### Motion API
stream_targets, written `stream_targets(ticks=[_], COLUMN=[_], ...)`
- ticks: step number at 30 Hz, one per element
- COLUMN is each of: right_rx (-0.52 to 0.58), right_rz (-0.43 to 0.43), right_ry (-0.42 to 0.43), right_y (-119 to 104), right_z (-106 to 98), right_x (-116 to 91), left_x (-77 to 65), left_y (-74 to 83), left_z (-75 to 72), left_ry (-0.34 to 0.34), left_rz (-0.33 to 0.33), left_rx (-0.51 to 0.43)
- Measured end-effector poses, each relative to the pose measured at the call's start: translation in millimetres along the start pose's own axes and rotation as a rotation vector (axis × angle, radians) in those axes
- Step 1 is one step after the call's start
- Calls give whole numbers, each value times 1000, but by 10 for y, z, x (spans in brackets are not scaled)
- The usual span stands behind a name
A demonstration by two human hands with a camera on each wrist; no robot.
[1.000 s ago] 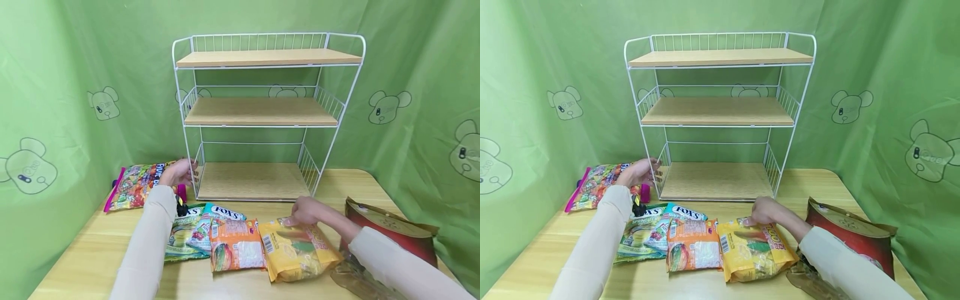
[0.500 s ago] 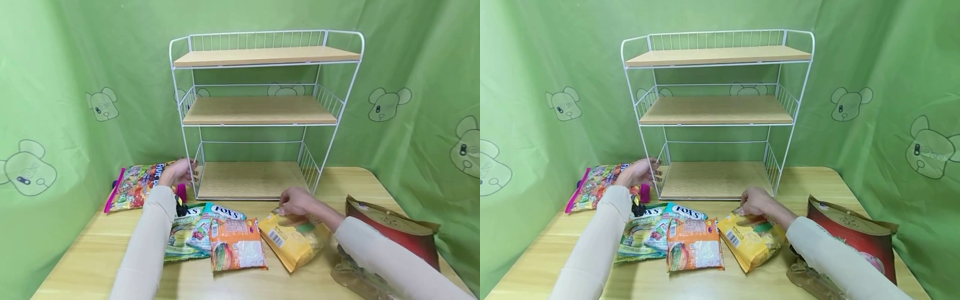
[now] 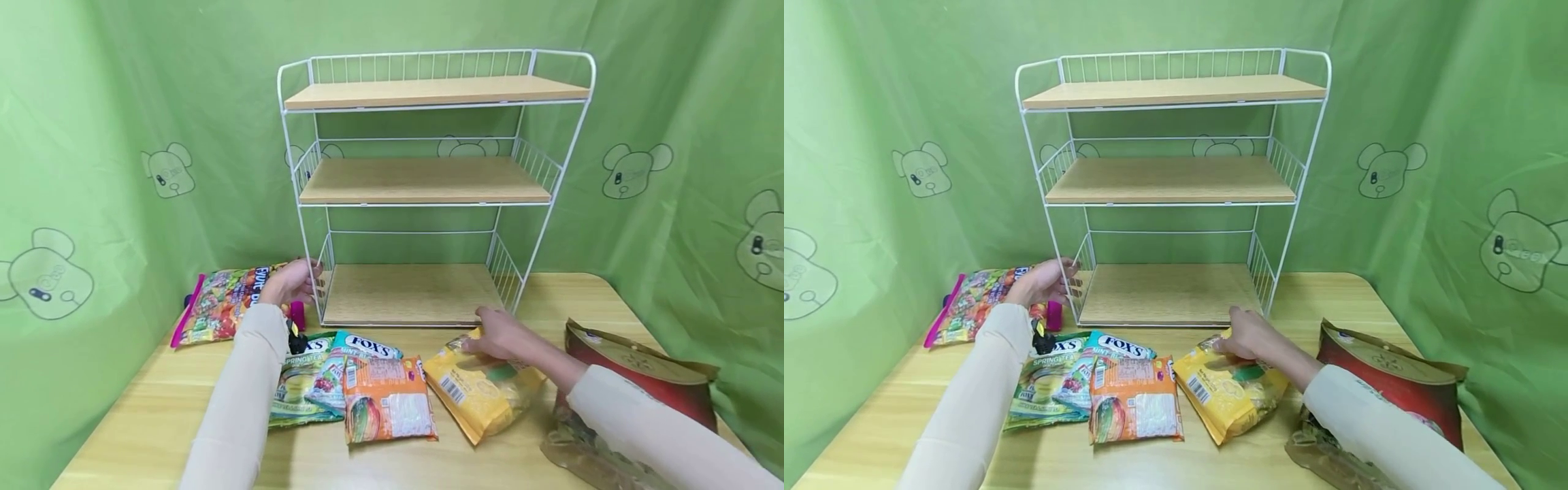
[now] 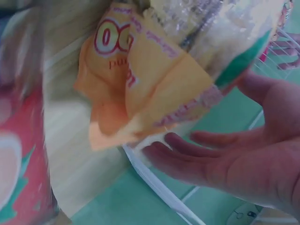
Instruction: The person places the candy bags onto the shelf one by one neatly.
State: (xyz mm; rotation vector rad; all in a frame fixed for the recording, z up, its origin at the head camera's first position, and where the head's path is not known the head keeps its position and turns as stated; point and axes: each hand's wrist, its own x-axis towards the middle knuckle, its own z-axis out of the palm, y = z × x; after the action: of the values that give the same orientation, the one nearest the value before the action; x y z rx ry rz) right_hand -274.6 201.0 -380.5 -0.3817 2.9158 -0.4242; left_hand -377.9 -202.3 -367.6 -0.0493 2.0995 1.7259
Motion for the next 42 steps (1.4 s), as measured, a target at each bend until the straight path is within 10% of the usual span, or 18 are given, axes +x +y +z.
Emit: stream_targets(ticks=[10, 16, 32, 42], right_rx=[-94, -75, 215, 96], right_rz=[86, 48, 11, -16], right_ry=[-255, -268, -320, -351], right_y=[1, -46, 73, -28], right_z=[-282, -196, -194, -200], right_x=[-361, -463, -129, 72], left_x=[6, 15, 22, 9], left_y=[-6, -2, -28, -6], left_z=[3, 3, 25, 7], left_ry=[13, 26, 28, 35], left_rz=[-6, -12, -7, -3], left_rx=[17, 15, 25, 25])
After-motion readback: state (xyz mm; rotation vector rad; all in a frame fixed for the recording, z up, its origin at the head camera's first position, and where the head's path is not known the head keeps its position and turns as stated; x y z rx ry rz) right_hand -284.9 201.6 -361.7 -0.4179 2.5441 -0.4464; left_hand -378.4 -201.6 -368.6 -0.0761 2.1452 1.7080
